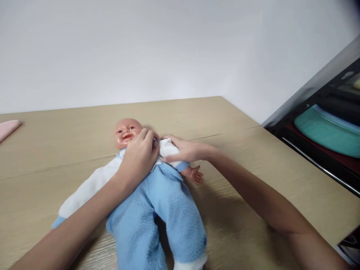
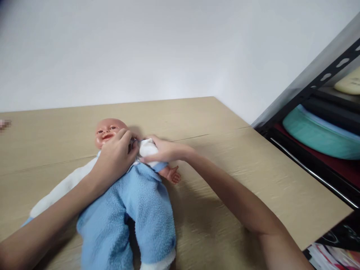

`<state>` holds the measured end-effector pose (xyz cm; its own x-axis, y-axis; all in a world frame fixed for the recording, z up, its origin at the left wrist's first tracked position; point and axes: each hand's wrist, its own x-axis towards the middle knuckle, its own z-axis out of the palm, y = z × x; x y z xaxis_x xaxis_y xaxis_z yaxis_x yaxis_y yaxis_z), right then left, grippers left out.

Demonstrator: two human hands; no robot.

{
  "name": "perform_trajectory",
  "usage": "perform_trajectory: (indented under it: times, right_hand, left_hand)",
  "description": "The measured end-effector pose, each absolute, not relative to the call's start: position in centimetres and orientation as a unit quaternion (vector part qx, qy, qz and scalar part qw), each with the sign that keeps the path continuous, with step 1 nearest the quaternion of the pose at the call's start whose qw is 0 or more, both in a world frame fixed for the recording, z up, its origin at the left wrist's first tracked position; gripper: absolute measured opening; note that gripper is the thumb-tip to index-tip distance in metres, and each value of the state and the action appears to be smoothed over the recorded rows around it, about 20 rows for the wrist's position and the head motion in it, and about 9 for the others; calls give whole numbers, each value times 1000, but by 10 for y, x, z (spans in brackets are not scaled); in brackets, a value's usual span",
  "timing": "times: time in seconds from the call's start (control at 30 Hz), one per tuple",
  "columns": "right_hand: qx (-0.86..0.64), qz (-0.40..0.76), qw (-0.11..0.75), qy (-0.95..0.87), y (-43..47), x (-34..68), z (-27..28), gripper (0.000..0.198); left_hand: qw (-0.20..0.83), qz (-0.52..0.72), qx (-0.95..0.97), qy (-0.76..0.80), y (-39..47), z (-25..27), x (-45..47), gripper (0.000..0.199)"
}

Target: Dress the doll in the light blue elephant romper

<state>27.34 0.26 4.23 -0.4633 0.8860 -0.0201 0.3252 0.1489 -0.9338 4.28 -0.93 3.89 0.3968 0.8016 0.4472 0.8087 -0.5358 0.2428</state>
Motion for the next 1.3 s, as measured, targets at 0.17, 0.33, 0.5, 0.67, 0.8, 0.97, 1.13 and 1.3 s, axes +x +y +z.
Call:
perform_trajectory:
  times: [0.17, 0.33, 0.5, 0.67, 0.8, 0.97, 1.13, 1.3]
  right_hand:
    - [-422, 338, 156, -826, 1, 314, 67, 65]
    - [-416, 361, 116, -826, 12, 331, 63, 43]
    - [-469, 328, 104, -813, 15, 335, 59, 33]
    - [-479, 128, 116, -861, -10, 322, 62, 43]
    - [-442, 89, 244, -859, -53, 289, 51, 15]
    - [-408, 332, 315, -790, -75, 272, 20, 14]
    - [-359, 538, 328, -688, -60, 282, 2, 31]
    - [-394, 605, 354, -594, -55, 287, -13, 44]
  left_hand:
    - [84, -181, -835, -513, -18, 44, 40, 21]
    - [82, -162, -839, -514, -22, 47, 43, 21]
    - [23, -197, -835, -513, -21, 52, 43, 25]
    - [-80, -304, -839, -444, -35, 54, 13, 33]
    - [-109, -331, -833, -429, -50, 42, -45, 21]
    - [-282, -196, -842, -416, -52, 28, -101, 18]
    - [-366, -151, -832, -388, -46, 27, -113, 23]
    - [-429, -142, -803, -389, -44, 24, -121, 17]
